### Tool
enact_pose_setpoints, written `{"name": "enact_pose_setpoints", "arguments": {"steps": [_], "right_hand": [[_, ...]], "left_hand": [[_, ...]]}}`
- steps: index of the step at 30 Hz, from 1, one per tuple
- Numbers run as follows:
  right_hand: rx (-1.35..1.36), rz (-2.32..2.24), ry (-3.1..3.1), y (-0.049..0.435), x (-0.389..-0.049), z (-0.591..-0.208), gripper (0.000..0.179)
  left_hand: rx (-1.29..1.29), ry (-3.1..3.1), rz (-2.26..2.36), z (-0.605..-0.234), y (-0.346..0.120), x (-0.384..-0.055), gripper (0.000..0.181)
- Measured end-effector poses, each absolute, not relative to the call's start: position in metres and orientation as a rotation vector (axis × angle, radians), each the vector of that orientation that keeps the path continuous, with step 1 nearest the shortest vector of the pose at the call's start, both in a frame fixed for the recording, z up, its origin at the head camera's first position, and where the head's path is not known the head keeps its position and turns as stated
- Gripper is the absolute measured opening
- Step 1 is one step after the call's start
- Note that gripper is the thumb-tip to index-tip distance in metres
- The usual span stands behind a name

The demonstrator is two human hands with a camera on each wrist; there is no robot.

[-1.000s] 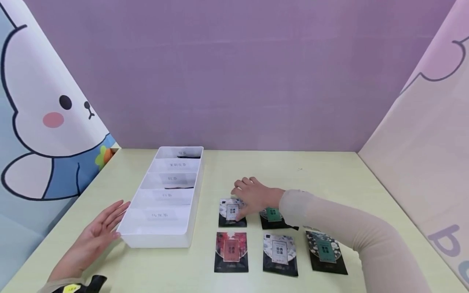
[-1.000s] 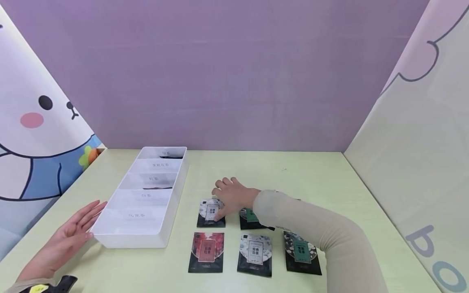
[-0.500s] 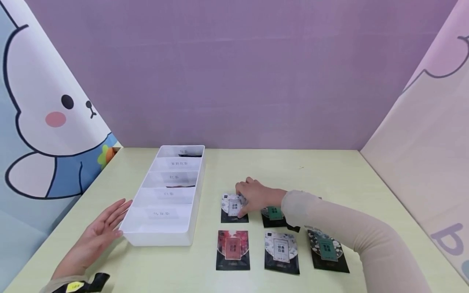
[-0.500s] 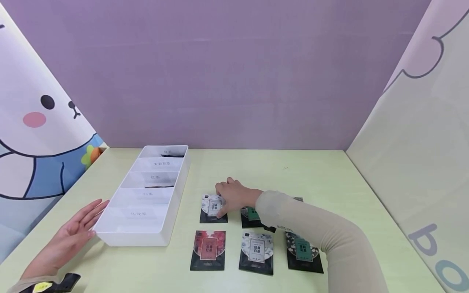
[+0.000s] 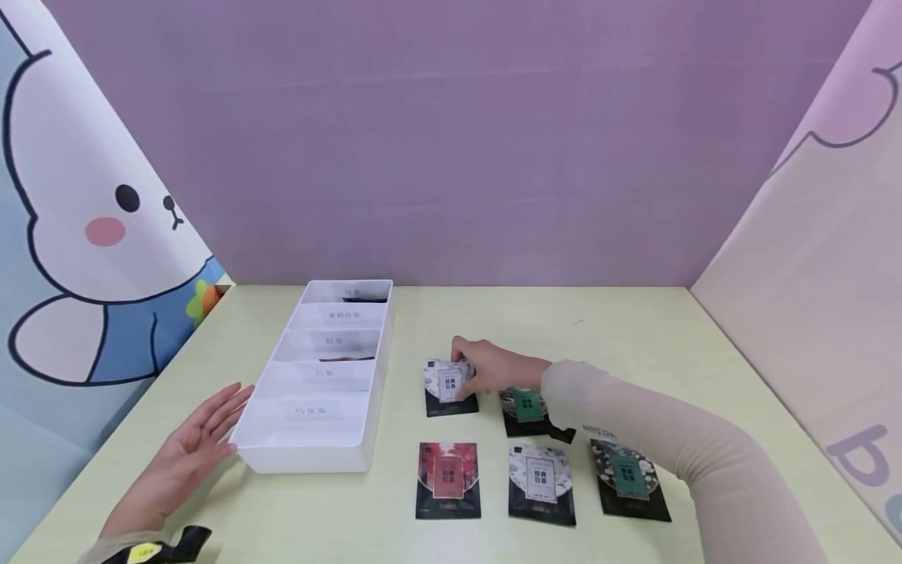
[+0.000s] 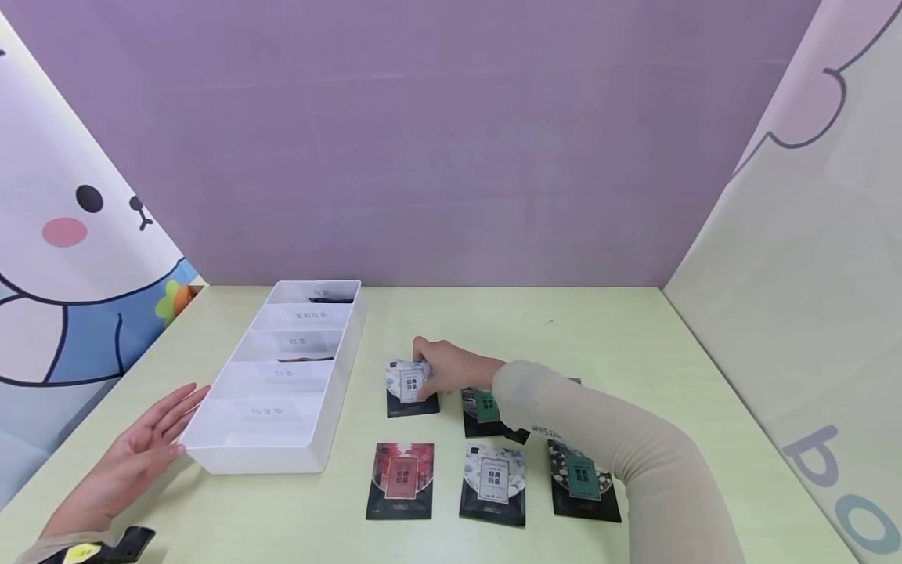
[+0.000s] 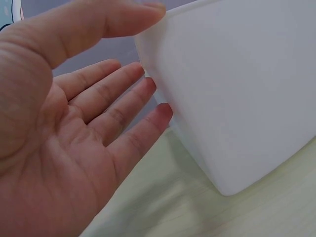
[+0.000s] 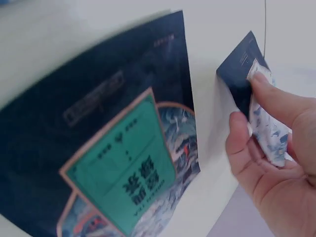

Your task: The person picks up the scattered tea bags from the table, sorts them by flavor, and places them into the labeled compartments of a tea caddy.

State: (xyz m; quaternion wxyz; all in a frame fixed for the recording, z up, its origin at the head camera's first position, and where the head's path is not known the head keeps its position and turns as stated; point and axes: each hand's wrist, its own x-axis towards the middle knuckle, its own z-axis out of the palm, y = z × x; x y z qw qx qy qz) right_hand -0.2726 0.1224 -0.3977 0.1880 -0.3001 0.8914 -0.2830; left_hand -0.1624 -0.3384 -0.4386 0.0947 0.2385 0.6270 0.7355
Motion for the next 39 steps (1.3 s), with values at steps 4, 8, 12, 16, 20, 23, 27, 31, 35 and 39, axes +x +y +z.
{"name": "enact_pose_setpoints", "arguments": {"steps": [4, 8, 12, 16, 20, 23, 27, 31, 35, 39], "right_hand": [[-0.860, -0.906, 2.472, 0.126, -0.276, -0.396, 0.032], [-0.921, -0.962, 2.480, 0.130, -0.281, -0.396, 0.024], [-1.007, -1.020, 2.496, 0.134, -0.286, -0.392, 0.013], [-1.035, -1.059, 2.508, 0.135, -0.290, -0.386, 0.008], [-1.017, -1.086, 2.518, 0.132, -0.292, -0.381, 0.010], [-1.006, -1.092, 2.535, 0.129, -0.293, -0.376, 0.011], [-0.993, -1.093, 2.558, 0.125, -0.292, -0.369, 0.011], [-0.963, -1.137, 2.563, 0.122, -0.292, -0.360, 0.009], [-0.929, -1.203, 2.553, 0.117, -0.291, -0.352, 0.005], [-0.947, -1.237, 2.556, 0.109, -0.289, -0.344, 0.004]], "left_hand": [[0.713, 1.842, 2.190, -0.439, -0.339, -0.162, 0.076], [0.719, 1.827, 2.190, -0.438, -0.339, -0.162, 0.076], [0.746, 1.826, 2.190, -0.437, -0.339, -0.164, 0.077], [0.757, 1.810, 2.199, -0.437, -0.339, -0.164, 0.077], [0.740, 1.815, 2.196, -0.437, -0.339, -0.164, 0.076], [0.730, 1.840, 2.184, -0.437, -0.339, -0.163, 0.076], [0.718, 1.853, 2.179, -0.437, -0.340, -0.162, 0.076], [0.708, 1.851, 2.184, -0.437, -0.340, -0.163, 0.075], [0.687, 1.849, 2.185, -0.437, -0.339, -0.162, 0.075], [0.685, 1.863, 2.180, -0.438, -0.338, -0.161, 0.075]]}}
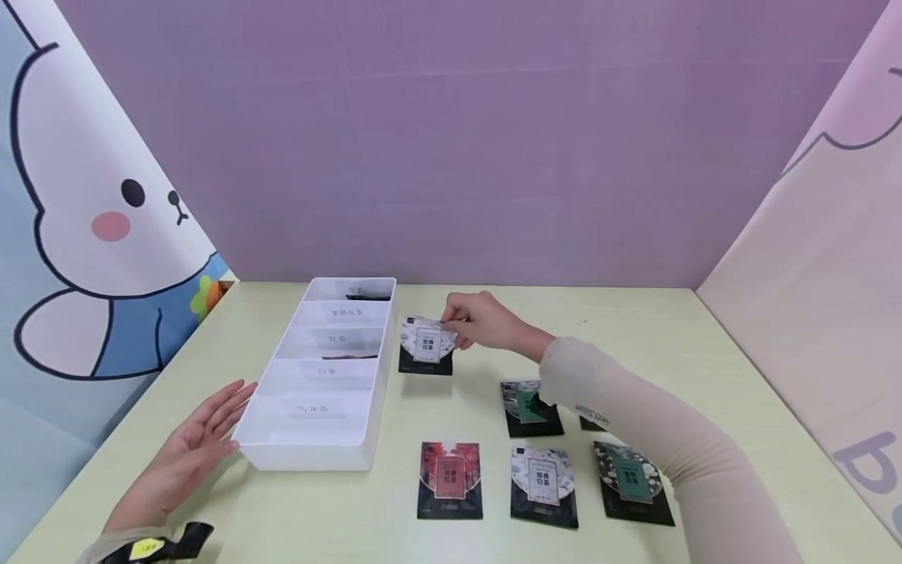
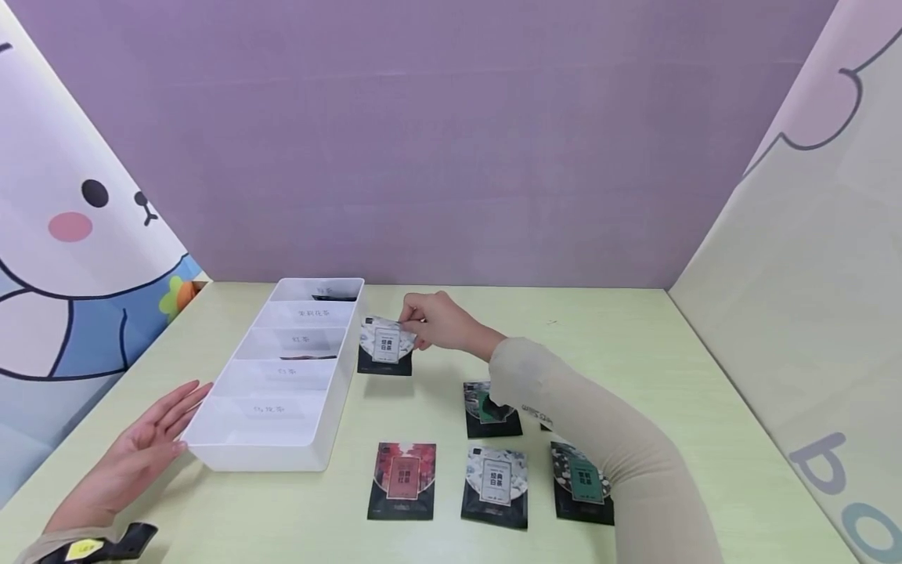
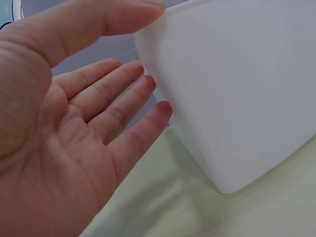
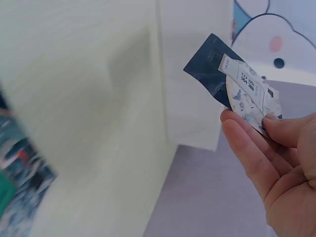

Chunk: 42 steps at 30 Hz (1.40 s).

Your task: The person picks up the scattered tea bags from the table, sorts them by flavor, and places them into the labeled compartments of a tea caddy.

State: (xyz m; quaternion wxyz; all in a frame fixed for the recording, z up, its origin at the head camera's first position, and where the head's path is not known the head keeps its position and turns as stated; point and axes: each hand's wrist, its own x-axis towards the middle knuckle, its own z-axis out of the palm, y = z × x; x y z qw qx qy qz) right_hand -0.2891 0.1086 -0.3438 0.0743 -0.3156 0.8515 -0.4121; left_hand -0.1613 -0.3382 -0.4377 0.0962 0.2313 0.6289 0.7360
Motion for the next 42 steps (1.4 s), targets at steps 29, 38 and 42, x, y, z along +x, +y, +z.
{"name": "enact_pose_setpoints", "arguments": {"steps": [29, 38, 42], "right_hand": [[-1.296, -1.288, 2.579, 0.018, -0.267, -0.323, 0.006], [-1.457, -1.369, 2.638, 0.008, -0.260, -0.335, 0.009], [-1.488, -1.276, 2.580, 0.004, -0.257, -0.346, 0.008]], "left_hand": [[0.742, 1.804, 2.184, -0.444, -0.345, -0.164, 0.076], [0.784, 1.772, 2.189, -0.443, -0.343, -0.167, 0.076], [0.832, 1.757, 2.187, -0.444, -0.345, -0.166, 0.077]]}}
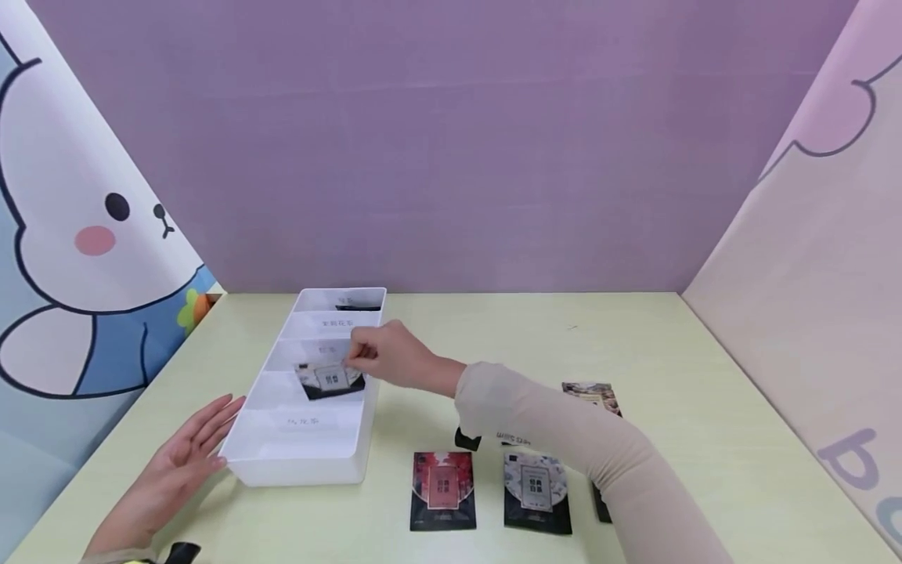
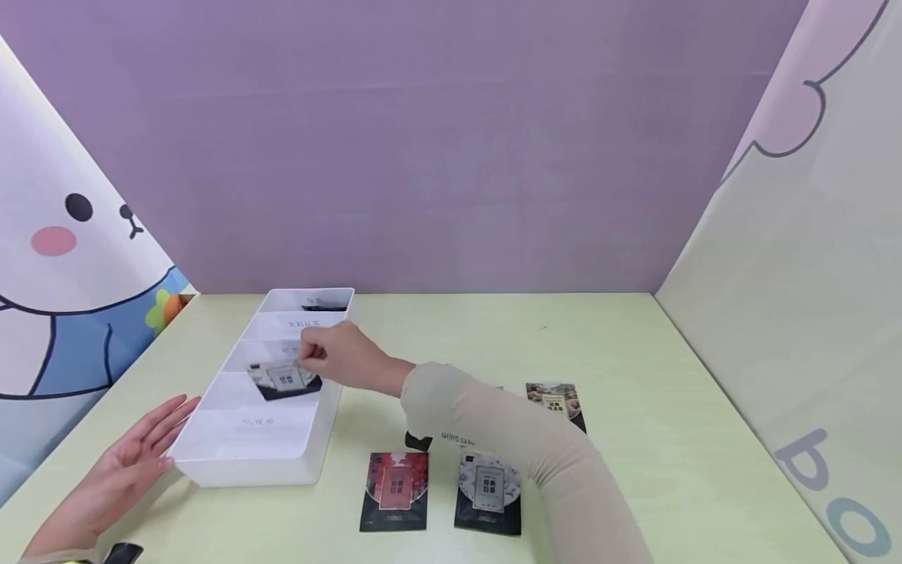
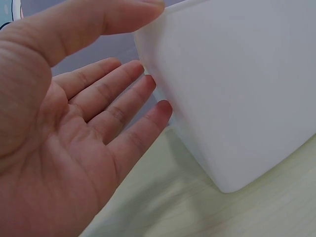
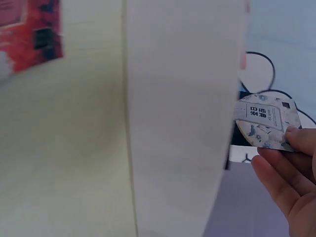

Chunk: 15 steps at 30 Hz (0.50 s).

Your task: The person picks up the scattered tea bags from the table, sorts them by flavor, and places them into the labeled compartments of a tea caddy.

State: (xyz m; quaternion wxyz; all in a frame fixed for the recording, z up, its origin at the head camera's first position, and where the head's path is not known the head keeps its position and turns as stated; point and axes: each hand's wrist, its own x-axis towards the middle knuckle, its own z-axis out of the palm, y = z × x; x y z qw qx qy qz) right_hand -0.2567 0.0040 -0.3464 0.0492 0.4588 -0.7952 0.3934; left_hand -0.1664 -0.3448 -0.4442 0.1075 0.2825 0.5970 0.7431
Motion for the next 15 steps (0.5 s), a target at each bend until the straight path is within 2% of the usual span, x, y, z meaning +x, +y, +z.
{"name": "enact_pose_setpoints", "arguments": {"steps": [8, 15], "right_hand": [[1.565, 0.821, -2.387, 0.000, -0.243, -0.373, 0.010], [1.650, 0.681, -2.353, 0.004, -0.237, -0.377, 0.004]], "left_hand": [[0.820, 1.785, 2.182, -0.446, -0.345, -0.165, 0.078], [0.808, 1.788, 2.187, -0.446, -0.346, -0.165, 0.077]]}}
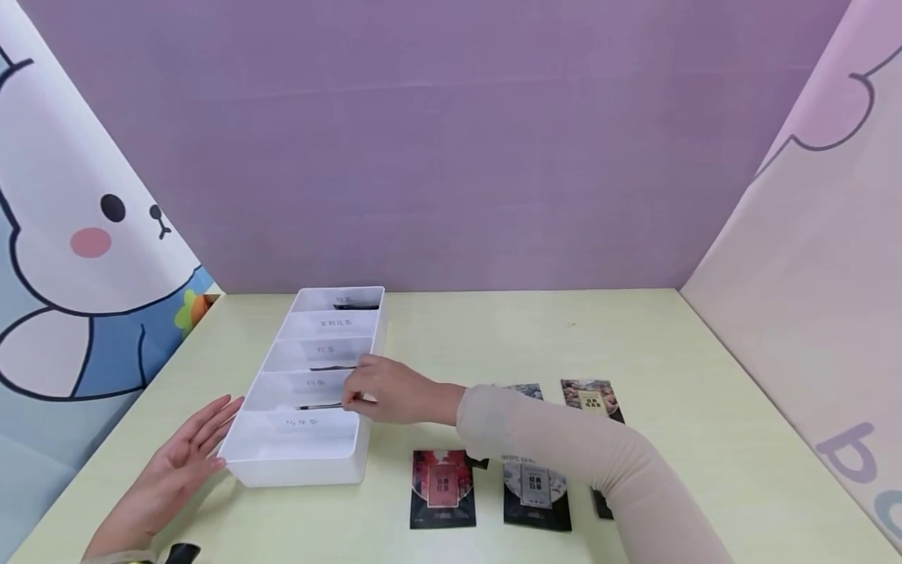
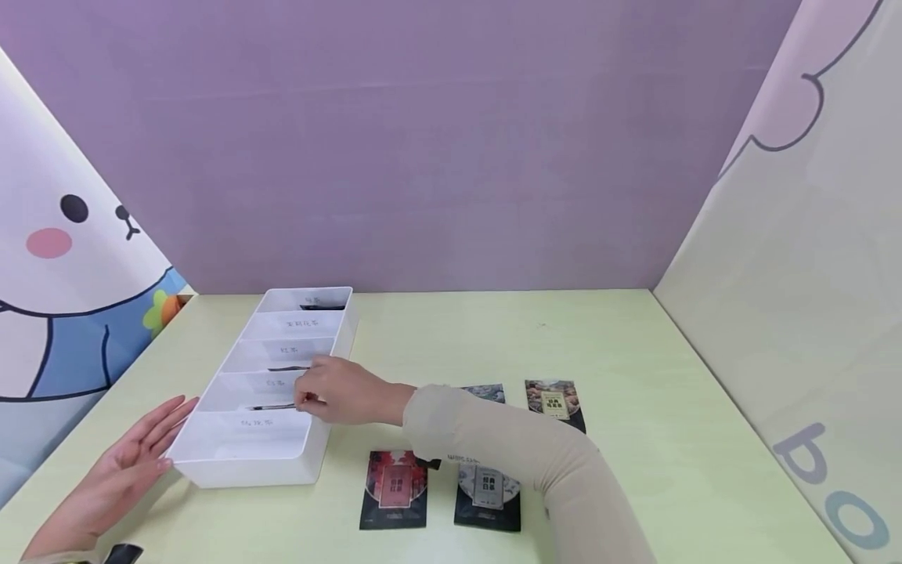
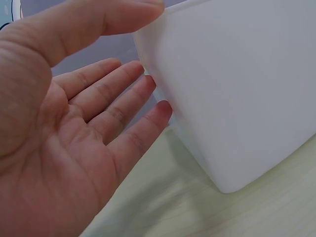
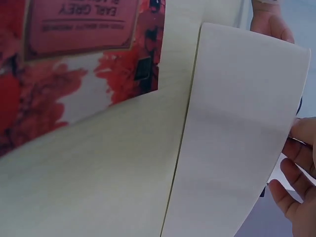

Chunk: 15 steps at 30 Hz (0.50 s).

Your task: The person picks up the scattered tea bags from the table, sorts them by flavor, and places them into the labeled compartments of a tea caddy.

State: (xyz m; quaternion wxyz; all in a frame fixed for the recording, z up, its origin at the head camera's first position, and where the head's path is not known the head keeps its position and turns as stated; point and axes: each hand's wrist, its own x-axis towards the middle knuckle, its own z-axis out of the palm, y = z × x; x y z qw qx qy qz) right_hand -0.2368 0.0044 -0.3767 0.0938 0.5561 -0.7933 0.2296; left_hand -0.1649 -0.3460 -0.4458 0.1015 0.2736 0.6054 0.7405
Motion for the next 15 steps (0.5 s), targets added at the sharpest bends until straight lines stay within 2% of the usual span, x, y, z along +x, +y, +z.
{"name": "enact_pose_setpoints", "arguments": {"steps": [10, 15], "right_hand": [[1.706, 0.445, -2.273, 0.011, -0.233, -0.379, 0.012], [1.685, 0.336, -2.367, 0.016, -0.229, -0.374, 0.026]], "left_hand": [[0.888, 1.735, 2.190, -0.446, -0.347, -0.165, 0.078], [0.882, 1.725, 2.187, -0.445, -0.347, -0.167, 0.078]]}}
